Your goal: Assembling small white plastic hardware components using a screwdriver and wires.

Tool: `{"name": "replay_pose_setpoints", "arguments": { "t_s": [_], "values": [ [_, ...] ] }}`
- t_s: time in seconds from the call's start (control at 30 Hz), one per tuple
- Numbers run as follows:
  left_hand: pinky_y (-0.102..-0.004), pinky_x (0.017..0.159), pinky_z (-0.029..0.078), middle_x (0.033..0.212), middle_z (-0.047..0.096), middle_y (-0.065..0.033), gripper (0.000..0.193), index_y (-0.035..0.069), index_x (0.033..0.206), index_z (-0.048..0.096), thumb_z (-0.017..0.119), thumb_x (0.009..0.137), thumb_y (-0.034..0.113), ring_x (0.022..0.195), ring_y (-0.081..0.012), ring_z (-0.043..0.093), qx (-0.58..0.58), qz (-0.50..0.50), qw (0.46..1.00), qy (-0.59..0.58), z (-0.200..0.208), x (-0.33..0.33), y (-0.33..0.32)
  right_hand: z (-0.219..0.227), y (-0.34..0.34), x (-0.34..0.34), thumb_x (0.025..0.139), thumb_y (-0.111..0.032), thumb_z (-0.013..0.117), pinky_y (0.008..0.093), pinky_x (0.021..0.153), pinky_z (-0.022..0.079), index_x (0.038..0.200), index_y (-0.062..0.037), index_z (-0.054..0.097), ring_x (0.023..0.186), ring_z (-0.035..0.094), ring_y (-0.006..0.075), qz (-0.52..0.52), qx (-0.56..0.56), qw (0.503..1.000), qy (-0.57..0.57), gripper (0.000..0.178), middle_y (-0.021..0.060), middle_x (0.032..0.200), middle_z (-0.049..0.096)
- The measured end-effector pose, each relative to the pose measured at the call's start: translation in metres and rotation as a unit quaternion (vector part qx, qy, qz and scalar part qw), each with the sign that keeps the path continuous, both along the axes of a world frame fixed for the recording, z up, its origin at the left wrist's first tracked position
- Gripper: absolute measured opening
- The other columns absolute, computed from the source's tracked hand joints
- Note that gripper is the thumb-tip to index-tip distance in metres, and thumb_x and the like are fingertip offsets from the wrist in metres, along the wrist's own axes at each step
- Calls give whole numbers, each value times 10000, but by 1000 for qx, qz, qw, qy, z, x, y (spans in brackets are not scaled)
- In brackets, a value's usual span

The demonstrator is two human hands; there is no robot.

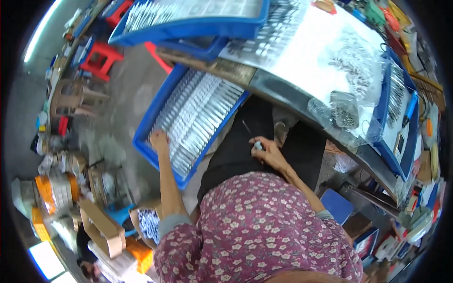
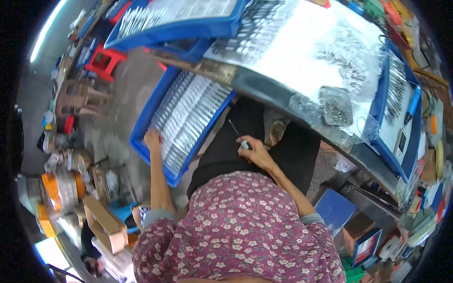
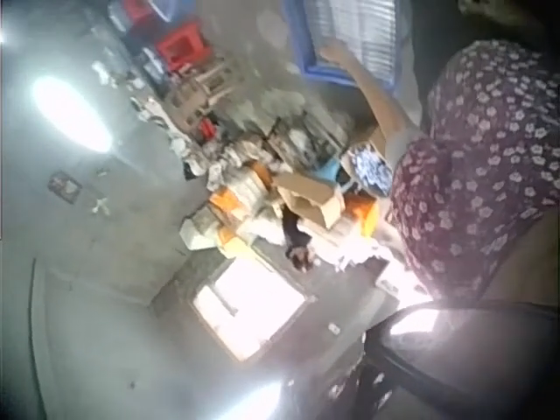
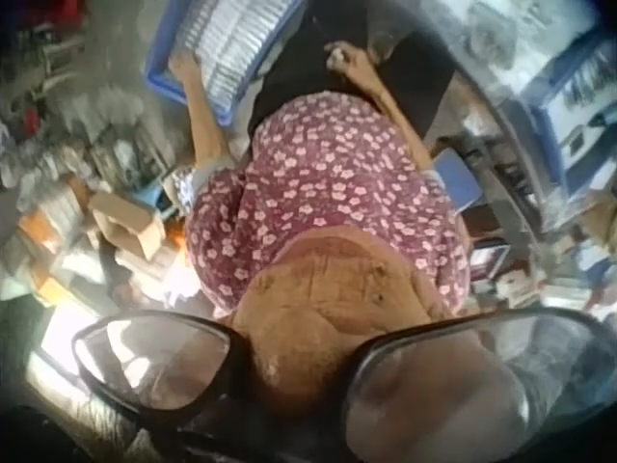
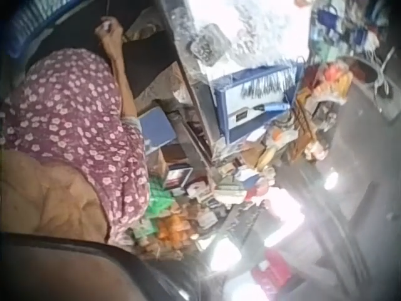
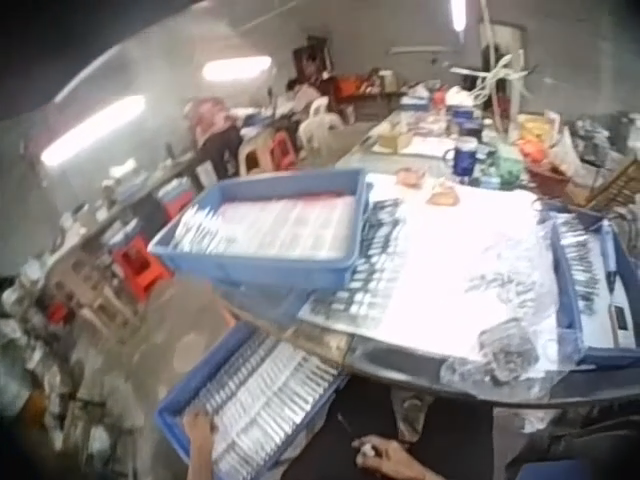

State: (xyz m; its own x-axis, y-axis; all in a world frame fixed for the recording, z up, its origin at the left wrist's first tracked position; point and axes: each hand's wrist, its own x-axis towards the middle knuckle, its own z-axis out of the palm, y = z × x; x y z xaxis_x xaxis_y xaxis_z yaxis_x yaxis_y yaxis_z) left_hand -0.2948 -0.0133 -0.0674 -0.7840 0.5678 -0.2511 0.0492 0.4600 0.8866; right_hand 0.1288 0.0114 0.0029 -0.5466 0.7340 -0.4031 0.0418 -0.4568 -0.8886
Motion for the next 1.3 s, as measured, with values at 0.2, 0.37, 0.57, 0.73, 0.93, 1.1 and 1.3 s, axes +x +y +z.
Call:
{"name": "replay_pose_setpoints", "arguments": {
  "t_s": [0.2,0.37,0.57,0.73,0.93,1.1,1.3],
  "values": [
    [-295,644,462,724,594,-98,108,-23,858,583,518,784,22,684,-178,586,127,-18,923,362,93,37,51,24,2,8,862,-143,522,220,391,358,1102,35,475,502,471,93,-12,-76,996,47,302,56,671,531],
    [-267,703,452,874,591,-78,183,1,974,586,519,808,-33,780,-142,567,330,-116,865,359,230,119,129,27,-2,18,873,-194,528,221,386,356,1118,19,471,488,468,88,-23,-74,997,11,330,42,650,507],
    [-316,717,467,869,633,-145,176,18,906,623,521,767,54,814,-231,607,230,-271,839,412,322,96,232,32,-8,17,869,-195,528,225,404,357,1147,5,463,508,462,81,-35,-58,997,-37,348,31,657,497],
    [-409,794,460,913,635,-198,264,47,908,660,487,727,132,874,-357,606,140,-169,833,508,313,16,305,24,-7,24,870,-178,517,226,401,359,1151,11,468,485,459,86,-59,-59,996,-36,341,38,646,507],
    [-449,853,439,973,601,-267,322,-25,908,641,461,771,205,972,-412,565,-8,-130,870,475,308,-43,323,10,-7,30,868,-163,535,222,378,349,1111,3,489,452,453,87,-119,-123,985,-6,298,45,614,522],
    [-451,843,440,977,597,-268,292,-28,881,635,492,736,181,966,-409,565,3,-142,873,467,300,-37,338,5,-2,29,861,-163,546,223,375,347,1093,-8,493,446,453,91,-124,-131,984,-15,284,44,607,521],
    [-477,861,423,1071,555,-235,346,-7,985,588,551,689,166,1033,-413,511,-52,-129,816,561,309,-12,340,3,1,29,844,-166,565,220,371,345,1076,-24,490,447,453,85,-132,-168,977,-3,282,42,605,521]
  ]
}}
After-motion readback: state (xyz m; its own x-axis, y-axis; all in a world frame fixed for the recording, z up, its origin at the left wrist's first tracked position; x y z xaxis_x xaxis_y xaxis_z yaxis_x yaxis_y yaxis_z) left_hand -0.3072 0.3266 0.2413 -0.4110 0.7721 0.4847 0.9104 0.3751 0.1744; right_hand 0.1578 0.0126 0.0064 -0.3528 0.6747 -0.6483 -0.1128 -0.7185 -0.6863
